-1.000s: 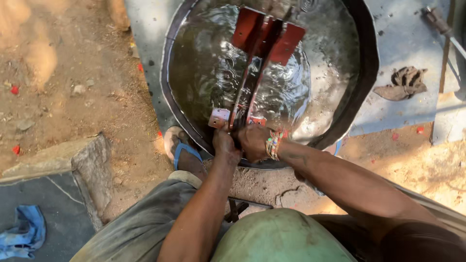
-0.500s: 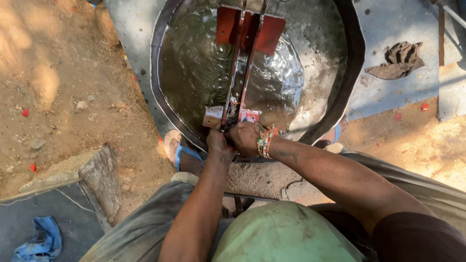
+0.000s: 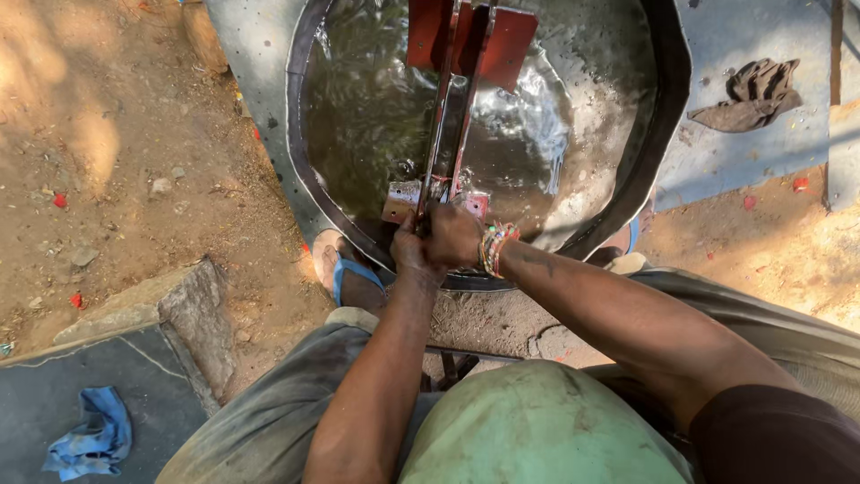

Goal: The person scrubs a red metal part in a basin of water using a wire brush. They repeatedly submerge and scrub the part, then use a metal rod to clean crevices before continuing to scrub with the brush.

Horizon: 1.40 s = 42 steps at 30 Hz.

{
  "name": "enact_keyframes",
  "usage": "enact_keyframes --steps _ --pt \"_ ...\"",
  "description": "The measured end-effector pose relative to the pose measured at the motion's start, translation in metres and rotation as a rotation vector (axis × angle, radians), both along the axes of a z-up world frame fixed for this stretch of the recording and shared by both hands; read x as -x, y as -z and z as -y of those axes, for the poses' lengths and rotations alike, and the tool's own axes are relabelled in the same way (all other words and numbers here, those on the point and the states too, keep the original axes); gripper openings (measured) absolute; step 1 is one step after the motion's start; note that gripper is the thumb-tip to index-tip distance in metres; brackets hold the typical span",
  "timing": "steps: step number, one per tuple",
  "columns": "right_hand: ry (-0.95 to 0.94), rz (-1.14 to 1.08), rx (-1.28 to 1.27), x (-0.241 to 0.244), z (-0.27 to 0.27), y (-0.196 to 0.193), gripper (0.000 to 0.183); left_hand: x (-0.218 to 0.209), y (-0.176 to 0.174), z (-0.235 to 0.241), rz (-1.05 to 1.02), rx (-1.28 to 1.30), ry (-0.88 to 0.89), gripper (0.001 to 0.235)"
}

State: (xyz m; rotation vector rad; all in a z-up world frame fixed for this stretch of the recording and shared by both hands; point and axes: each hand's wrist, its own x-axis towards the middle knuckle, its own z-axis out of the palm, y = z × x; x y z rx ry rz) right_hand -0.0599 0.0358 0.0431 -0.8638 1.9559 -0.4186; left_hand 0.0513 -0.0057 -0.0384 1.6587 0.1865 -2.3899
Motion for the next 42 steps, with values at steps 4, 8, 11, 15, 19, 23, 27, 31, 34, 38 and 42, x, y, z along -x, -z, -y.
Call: enact_keyframes --steps 4,8,11,15,19,23,27,31,34,38,42 --pt "-0.263 0.014 -0.024 0.017 -0.012 -0.022 0.023 0.011 -0.007 0.003 0.111 -0.048 0.066 0.037" --pt "-0.675 -0.083 -0.343 0.049 0.008 -0.016 0.022 0.012 -0.001 0.001 -0.001 0.033 -0.093 0.027" --pt "-0.718 -0.123 -0.332 0.055 0.015 -0.01 0.02 0.014 -0.003 0.004 -0.019 0.038 -0.062 0.031" --pt "-0.568 0.009 -0.249 0.027 -0.002 -0.02 0.021 0.011 -0.008 0.006 0.035 0.024 -0.023 0.034" --pt "-0.103 0.389 0.513 0.064 -0.034 -0.028 0.021 0.016 -0.013 0.005 -0.045 0.134 0.048 0.043" --pt "0.197 0.302 -0.117 0.147 -0.06 -0.034 0.029 0.022 -0.017 0.004 0.331 0.056 0.151 0.042" --pt "-0.084 -0.375 -0.032 0.18 -0.079 -0.008 0.026 0.029 -0.011 0.002 0.249 0.056 0.031 0.058" --pt "0.524 -0.563 -0.112 0.169 -0.072 0.038 0.026 0.029 -0.01 0.003 0.413 0.248 0.122 0.066" --pt "0.686 -0.539 0.122 0.141 -0.065 0.041 0.038 0.034 -0.013 0.003 0.541 0.521 0.128 0.069" --pt "-0.017 -0.357 0.076 0.086 -0.044 0.008 0.076 0.036 -0.028 0.009 0.713 0.604 0.406 0.072" --pt "-0.567 -0.318 0.077 0.058 -0.019 -0.006 0.072 0.041 -0.042 0.022 0.559 0.427 0.275 0.073"
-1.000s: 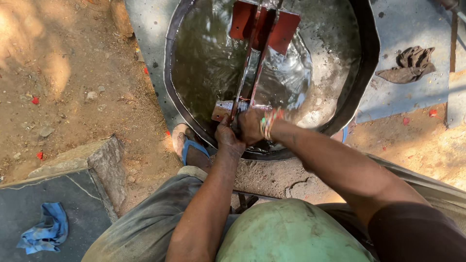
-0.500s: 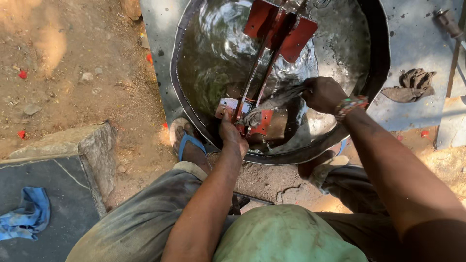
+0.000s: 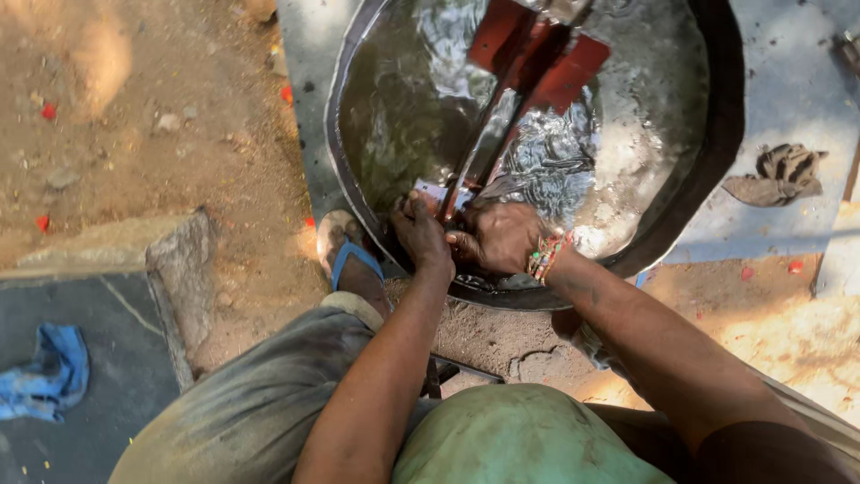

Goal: The person scrubs a red metal part in a basin of water using a wire brush. They repeatedly submerge and scrub the part, then use a metal rod to clean crevices before continuing to scrub with the brush.

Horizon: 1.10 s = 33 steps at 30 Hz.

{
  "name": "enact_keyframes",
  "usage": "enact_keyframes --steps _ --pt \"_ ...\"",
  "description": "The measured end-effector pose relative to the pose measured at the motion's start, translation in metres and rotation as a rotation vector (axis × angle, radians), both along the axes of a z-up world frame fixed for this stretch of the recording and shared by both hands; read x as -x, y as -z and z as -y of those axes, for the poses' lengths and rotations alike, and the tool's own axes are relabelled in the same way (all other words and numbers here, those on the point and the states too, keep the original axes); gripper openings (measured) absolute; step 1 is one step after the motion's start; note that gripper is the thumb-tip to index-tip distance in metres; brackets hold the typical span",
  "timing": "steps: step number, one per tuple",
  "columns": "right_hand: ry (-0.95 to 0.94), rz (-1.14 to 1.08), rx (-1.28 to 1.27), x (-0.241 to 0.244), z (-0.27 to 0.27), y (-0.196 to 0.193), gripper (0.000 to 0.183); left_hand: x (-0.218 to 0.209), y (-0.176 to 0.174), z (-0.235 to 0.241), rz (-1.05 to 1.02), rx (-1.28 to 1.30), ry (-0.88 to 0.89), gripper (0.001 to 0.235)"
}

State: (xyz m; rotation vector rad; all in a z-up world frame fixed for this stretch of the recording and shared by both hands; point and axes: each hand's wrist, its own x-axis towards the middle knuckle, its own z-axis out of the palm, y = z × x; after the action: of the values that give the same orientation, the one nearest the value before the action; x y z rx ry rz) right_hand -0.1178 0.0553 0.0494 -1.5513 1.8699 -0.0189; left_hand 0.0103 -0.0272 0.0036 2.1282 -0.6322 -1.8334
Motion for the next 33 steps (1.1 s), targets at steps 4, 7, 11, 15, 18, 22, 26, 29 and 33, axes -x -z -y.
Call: enact_keyframes --steps 4,7,11,15,18,22,26,29,33 --pt "-0.197 -0.041 -0.38 -0.013 -0.002 0.034 0.041 -0.002 -0.007 0.007 -0.16 -0.125 -0.028 0.083" --pt "-0.13 0.045 -0.312 -0.02 -0.022 0.057 0.036 -0.004 -0.014 0.008 -0.213 -0.111 -0.05 0.084" --pt "-0.117 0.195 0.21 -0.015 -0.038 0.038 0.02 0.0 -0.009 0.006 -0.221 -0.138 -0.041 0.089" --pt "0.548 0.781 -0.159 0.045 -0.033 -0.002 0.028 0.003 -0.006 0.002 -0.229 -0.15 -0.058 0.095" --pt "0.681 0.35 -0.207 0.099 -0.041 -0.009 0.027 0.002 -0.005 -0.003 -0.203 -0.099 -0.048 0.094" --pt "0.597 0.028 0.116 0.102 -0.048 0.023 0.037 0.008 0.012 -0.009 -0.253 0.096 -0.115 0.096" --pt "0.17 -0.485 -0.027 0.044 -0.046 0.068 0.082 0.006 0.029 -0.005 -0.306 0.152 -0.159 0.097" --pt "0.626 0.211 0.121 0.03 -0.077 0.098 0.061 0.003 0.033 0.014 -0.192 0.183 -0.091 0.087" --pt "0.325 -0.21 -0.07 0.091 -0.125 0.108 0.044 0.0 0.034 0.037 -0.117 0.407 0.023 0.064"
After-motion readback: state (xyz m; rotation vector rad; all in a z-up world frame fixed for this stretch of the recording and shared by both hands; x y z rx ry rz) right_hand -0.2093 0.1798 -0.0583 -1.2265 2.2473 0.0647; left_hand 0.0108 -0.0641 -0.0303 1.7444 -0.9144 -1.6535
